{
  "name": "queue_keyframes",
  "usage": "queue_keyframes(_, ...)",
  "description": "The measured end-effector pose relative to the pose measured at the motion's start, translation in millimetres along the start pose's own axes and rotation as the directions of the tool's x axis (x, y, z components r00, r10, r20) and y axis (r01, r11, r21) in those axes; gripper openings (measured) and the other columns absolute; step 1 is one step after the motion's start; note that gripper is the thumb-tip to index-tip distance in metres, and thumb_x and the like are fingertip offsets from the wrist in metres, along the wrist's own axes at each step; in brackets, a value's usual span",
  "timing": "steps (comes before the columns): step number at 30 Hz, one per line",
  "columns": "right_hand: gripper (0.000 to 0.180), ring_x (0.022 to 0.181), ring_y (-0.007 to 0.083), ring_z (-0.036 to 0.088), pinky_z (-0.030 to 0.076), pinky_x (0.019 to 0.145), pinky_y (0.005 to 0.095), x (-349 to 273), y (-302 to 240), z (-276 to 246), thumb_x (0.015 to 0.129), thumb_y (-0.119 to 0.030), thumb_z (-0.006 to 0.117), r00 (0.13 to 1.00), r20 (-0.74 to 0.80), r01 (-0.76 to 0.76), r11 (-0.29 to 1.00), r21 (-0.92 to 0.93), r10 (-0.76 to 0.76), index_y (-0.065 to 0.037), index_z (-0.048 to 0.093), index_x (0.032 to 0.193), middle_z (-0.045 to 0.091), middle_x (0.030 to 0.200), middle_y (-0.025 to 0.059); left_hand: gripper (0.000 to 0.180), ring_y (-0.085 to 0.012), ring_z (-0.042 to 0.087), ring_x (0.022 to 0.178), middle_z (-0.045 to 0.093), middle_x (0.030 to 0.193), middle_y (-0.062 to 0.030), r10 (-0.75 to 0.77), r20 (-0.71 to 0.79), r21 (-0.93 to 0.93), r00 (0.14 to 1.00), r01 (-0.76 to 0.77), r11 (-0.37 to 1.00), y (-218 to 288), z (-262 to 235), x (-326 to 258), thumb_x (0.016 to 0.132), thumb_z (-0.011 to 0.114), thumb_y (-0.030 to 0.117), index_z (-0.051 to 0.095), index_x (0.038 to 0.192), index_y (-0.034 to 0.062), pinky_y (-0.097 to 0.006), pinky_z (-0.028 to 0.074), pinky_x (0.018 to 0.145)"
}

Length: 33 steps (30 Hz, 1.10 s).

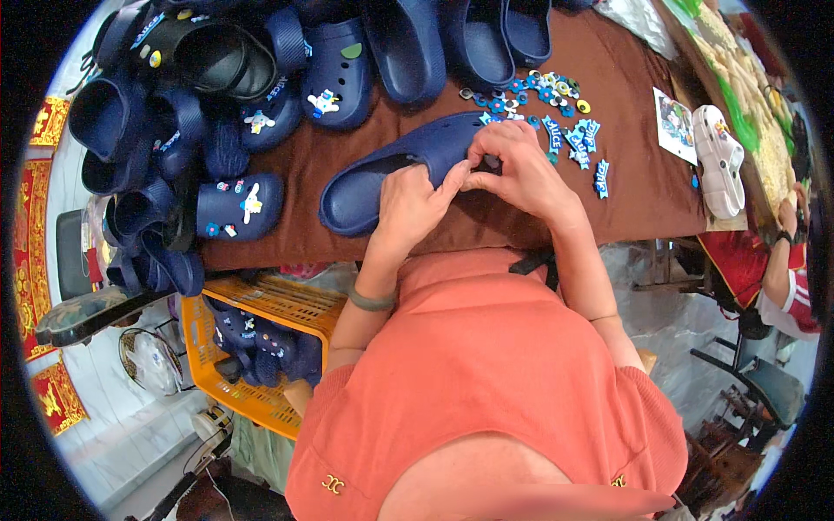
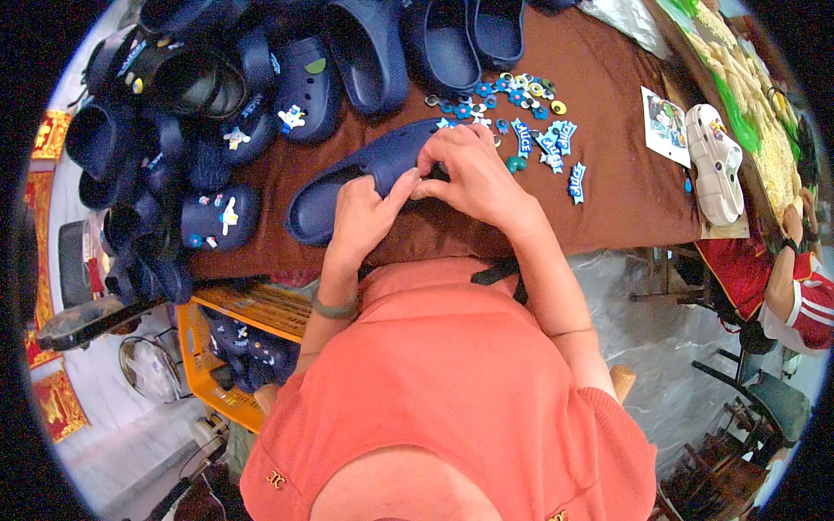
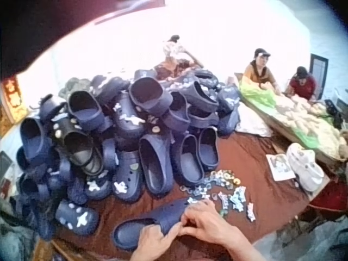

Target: Apply decorative charms and badges to foam clogs.

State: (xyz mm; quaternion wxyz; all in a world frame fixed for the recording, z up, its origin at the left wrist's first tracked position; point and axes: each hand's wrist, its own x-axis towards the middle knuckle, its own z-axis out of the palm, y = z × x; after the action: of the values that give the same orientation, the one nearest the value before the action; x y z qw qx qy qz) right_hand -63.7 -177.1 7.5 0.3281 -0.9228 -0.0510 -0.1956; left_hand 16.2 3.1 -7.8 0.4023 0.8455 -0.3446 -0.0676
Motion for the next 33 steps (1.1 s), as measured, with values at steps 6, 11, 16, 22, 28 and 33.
queue_keyframes(6,0.016,0.08,0.0163,0.062,0.048,0.074,0.0295,-12,32,-14,0.088,-0.016,0.066,0.905,-0.257,-0.258,0.918,0.301,0.339,0.0,0.067,0.09,0.067,0.082,0.0079,0.06,-0.0423,0.062,0.06,0.061,0.061,-0.0243,0.076,-0.097,0.041,0.992,-0.072,0.997,2,4,-4,0.087,0.063,0.05,0.062,0.061,-0.0035,-0.048,0.048,0.056)
queue_keyframes(11,0.02,0.085,0.0119,0.06,0.048,0.077,0.0266,-19,56,-7,0.095,-0.017,0.06,0.841,-0.195,-0.372,0.801,0.47,0.505,0.0,0.066,0.104,0.068,0.093,0.0059,0.061,-0.0419,0.061,0.057,0.06,0.059,-0.024,0.104,-0.138,0.045,0.985,-0.099,0.994,-2,8,-5,0.087,0.064,0.05,0.061,0.058,-0.0039,-0.048,0.048,0.055)
queue_keyframes(16,0.026,0.112,0.0213,0.058,0.043,0.098,0.0324,-18,59,8,0.093,-0.017,0.062,0.957,-0.16,-0.181,0.93,0.32,0.241,-0.002,0.063,0.115,0.064,0.116,0.0118,0.063,-0.0344,0.061,0.053,0.057,0.056,-0.0231,0.079,-0.077,0.02,0.994,-0.078,0.997,-8,7,-8,0.089,0.061,0.05,0.059,0.059,-0.0055,-0.044,0.046,0.054)
queue_keyframes(22,0.022,0.115,0.0244,0.056,0.041,0.101,0.0362,-21,50,-7,0.086,-0.012,0.068,0.969,-0.157,-0.116,0.909,0.401,0.193,-0.003,0.066,0.106,0.064,0.115,0.0114,0.056,-0.0104,0.052,0.073,0.061,0.076,-0.0016,-0.173,0.288,-0.679,0.942,0.328,0.656,-7,-11,-2,0.093,0.057,0.048,0.065,0.074,-0.0042,-0.032,0.044,0.064)
queue_keyframes(28,0.014,0.085,0.0117,0.061,0.048,0.078,0.0253,-32,61,-16,0.095,-0.012,0.06,0.816,-0.218,-0.283,0.699,0.656,0.535,0.0,0.066,0.093,0.068,0.091,0.0043,0.036,-0.0088,0.05,0.072,0.059,0.077,-0.0018,-0.27,0.364,-0.373,0.892,0.405,0.835,6,-23,-7,0.087,0.065,0.031,0.064,0.076,-0.0027,-0.03,0.042,0.062)
queue_keyframes(33,0.019,0.069,0.0043,0.05,0.04,0.063,0.0207,-40,86,-52,0.097,-0.018,0.061,0.514,-0.589,-0.076,0.717,0.693,0.623,-0.001,0.067,0.093,0.061,0.079,-0.0025,0.032,-0.0083,0.051,0.071,0.059,0.077,-0.0011,-0.172,0.4,-0.469,0.9,0.362,0.806,-21,-15,-14,0.086,0.066,0.027,0.065,0.079,-0.0043,-0.029,0.042,0.062)
